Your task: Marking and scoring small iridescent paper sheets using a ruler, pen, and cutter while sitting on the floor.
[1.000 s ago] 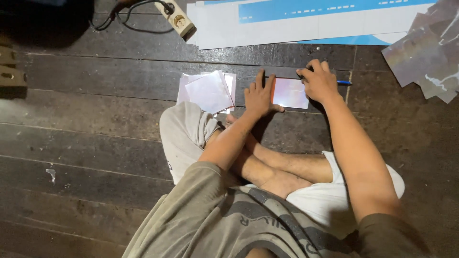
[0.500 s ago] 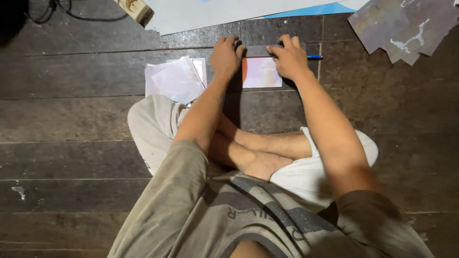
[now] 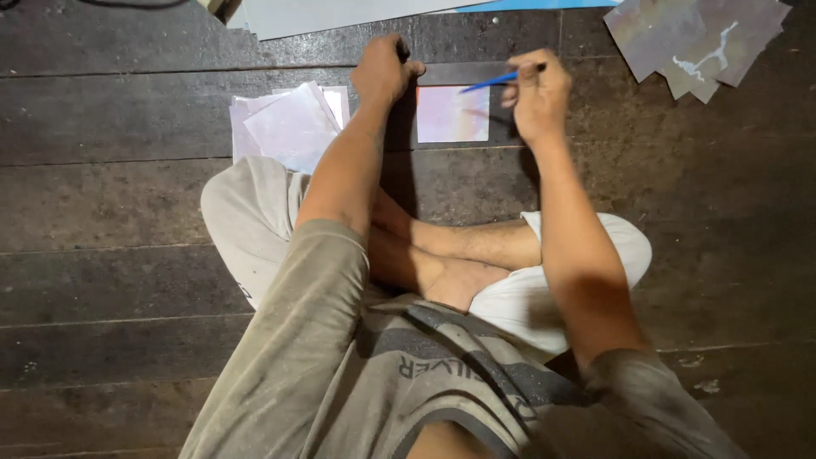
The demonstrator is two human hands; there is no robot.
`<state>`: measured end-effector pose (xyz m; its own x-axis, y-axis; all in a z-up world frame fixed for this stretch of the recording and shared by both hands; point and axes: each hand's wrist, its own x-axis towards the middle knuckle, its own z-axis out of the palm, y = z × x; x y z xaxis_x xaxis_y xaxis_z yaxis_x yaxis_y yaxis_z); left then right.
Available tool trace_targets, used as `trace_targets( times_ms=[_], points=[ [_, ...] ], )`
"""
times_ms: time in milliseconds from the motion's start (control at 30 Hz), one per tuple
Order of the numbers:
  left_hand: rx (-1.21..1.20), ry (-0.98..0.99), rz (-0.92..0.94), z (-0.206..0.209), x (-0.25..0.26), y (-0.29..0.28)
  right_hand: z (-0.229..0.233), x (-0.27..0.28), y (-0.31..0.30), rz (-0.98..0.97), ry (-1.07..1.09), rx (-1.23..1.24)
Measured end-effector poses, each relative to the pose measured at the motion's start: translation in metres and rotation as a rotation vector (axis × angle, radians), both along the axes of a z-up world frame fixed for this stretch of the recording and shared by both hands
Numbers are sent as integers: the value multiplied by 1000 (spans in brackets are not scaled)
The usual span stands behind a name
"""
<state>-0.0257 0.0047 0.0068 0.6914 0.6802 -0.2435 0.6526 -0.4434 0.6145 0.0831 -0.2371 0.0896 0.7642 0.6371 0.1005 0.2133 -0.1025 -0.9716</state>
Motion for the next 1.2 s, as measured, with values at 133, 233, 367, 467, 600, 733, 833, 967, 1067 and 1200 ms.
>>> trace_targets(
  times_ms=[133, 233, 367, 467, 600, 733, 833, 967, 1067, 1200],
  points=[
    [-26, 55, 19, -2, 4, 3, -21, -37, 13, -33, 264, 77],
    [-46, 20, 51, -6, 2, 4, -13, -61, 26, -178, 270, 32],
    [-56, 29, 44, -4, 4, 4, -30, -65, 34, -102, 118, 64],
    [-79, 52, 49, -2, 5, 5, -34, -63, 38, -105, 70, 53],
    [-99, 49, 43, 0, 5, 7, -27, -62, 39, -122, 19, 29],
    [-62, 14, 47, -4, 0, 8, -18, -43, 15, -172, -337, -104],
    [-85, 25, 30, -5, 5, 5, -14, -19, -22, -225, -413, -145],
    [65, -8, -23, -8, 0, -4, -1, -4, -63, -301, -375, -146],
    [309, -14, -160, -26, -12, -16, 10, -4, -75, -350, -203, -118],
    [447, 32, -309, -39, -24, -31, 8, -12, -83, -378, -387, -252]
  ],
)
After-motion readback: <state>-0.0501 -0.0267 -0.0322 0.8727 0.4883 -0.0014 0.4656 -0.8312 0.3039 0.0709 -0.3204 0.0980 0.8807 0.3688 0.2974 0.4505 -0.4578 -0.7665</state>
